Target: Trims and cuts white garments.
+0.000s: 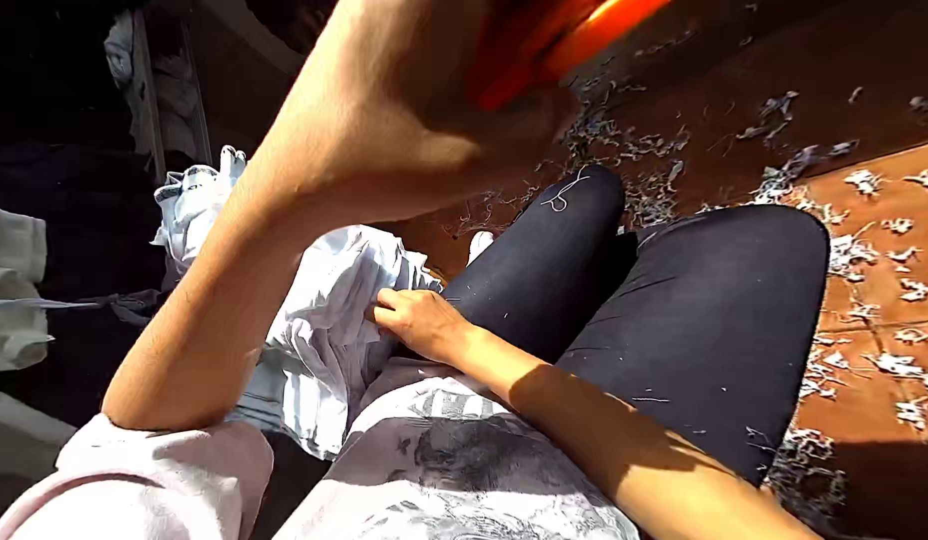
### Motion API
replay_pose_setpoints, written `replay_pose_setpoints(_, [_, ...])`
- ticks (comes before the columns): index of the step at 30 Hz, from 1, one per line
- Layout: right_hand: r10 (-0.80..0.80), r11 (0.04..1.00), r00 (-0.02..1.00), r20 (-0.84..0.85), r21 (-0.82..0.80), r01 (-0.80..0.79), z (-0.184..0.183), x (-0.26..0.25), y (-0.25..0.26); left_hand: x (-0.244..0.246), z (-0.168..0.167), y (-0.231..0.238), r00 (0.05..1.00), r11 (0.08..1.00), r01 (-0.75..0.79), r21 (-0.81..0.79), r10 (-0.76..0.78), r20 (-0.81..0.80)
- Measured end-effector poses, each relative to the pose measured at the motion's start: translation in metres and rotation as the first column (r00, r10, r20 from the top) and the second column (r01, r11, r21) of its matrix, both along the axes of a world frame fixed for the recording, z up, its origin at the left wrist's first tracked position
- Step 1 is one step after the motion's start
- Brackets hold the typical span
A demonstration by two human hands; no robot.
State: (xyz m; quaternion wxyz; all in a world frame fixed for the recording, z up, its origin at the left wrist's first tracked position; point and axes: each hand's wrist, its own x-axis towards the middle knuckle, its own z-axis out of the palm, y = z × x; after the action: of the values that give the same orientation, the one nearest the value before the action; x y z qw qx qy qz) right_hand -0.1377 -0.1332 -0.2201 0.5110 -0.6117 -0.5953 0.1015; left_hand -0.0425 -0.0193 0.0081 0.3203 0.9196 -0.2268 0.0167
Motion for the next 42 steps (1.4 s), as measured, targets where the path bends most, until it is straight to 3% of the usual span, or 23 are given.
replay_pose_setpoints(2, [0.054,0.998,0.998,0.018,0.026,-0.055,0.001,0.002,0.010,-0.080,-0.006,0.003,0.962,0.988,-0.149,-0.029,0.138,-0.234])
replay_pose_setpoints(4, [0.083,0.995,0.994,-0.065,-0.048,-0.086,0.011,0.004,0.014,-0.151,-0.024,0.018,0.931,0.970,-0.212,0.117,0.237,-0.277])
replay_pose_setpoints(7, [0.032,0.981,0.966,-0.257,-0.178,-0.080,0.015,0.007,0.030,-0.218,-0.062,0.020,0.948,0.845,-0.233,0.482,0.307,-0.081])
replay_pose_setpoints(10, [-0.034,0.959,0.941,-0.336,-0.275,-0.063,0.018,0.001,0.040,-0.247,-0.099,0.036,0.949,0.697,-0.297,0.653,0.293,0.118])
replay_pose_setpoints(14, [-0.080,0.979,0.973,-0.218,-0.199,0.036,0.009,-0.019,0.015,-0.255,-0.125,0.065,0.945,0.697,-0.321,0.641,0.282,0.167])
replay_pose_setpoints(16, [-0.097,0.933,0.978,-0.187,-0.359,0.023,0.012,-0.034,0.001,-0.253,-0.135,0.075,0.946,0.714,-0.319,0.623,0.284,0.158])
replay_pose_setpoints(17, [-0.096,0.851,0.961,-0.258,-0.522,-0.055,0.019,-0.039,-0.001,-0.252,-0.138,0.080,0.945,0.726,-0.319,0.610,0.292,0.147])
replay_pose_setpoints(19, [-0.189,0.700,0.870,-0.456,-0.684,-0.206,0.025,-0.044,0.004,-0.248,-0.140,0.086,0.943,0.740,-0.320,0.591,0.310,0.123])
replay_pose_setpoints(23, [-0.363,0.801,0.669,-0.649,-0.584,-0.132,0.021,-0.057,0.017,-0.245,-0.138,0.091,0.932,0.751,-0.341,0.565,0.347,0.102])
replay_pose_setpoints(28, [-0.414,0.747,0.455,-0.789,-0.580,-0.325,0.015,-0.058,0.035,-0.241,-0.135,0.085,0.913,0.755,-0.397,0.522,0.385,0.137])
replay_pose_setpoints(33, [-0.244,0.675,0.687,-0.685,-0.628,-0.387,0.013,-0.037,0.016,-0.227,-0.142,0.062,0.942,0.772,-0.292,0.565,0.335,0.029])
replay_pose_setpoints(35, [-0.215,0.680,0.704,-0.677,-0.621,-0.389,0.014,-0.032,0.010,-0.225,-0.146,0.065,0.939,0.764,-0.283,0.580,0.344,0.005])
replay_pose_setpoints(39, [-0.232,0.705,0.699,-0.676,-0.612,-0.358,0.014,-0.031,0.004,-0.228,-0.139,0.075,0.898,0.716,-0.407,0.567,0.427,0.104])
replay_pose_setpoints(42, [-0.257,0.710,0.688,-0.678,-0.616,-0.342,0.011,-0.031,0.004,-0.233,-0.141,0.074,0.909,0.703,-0.407,0.583,0.375,0.183])
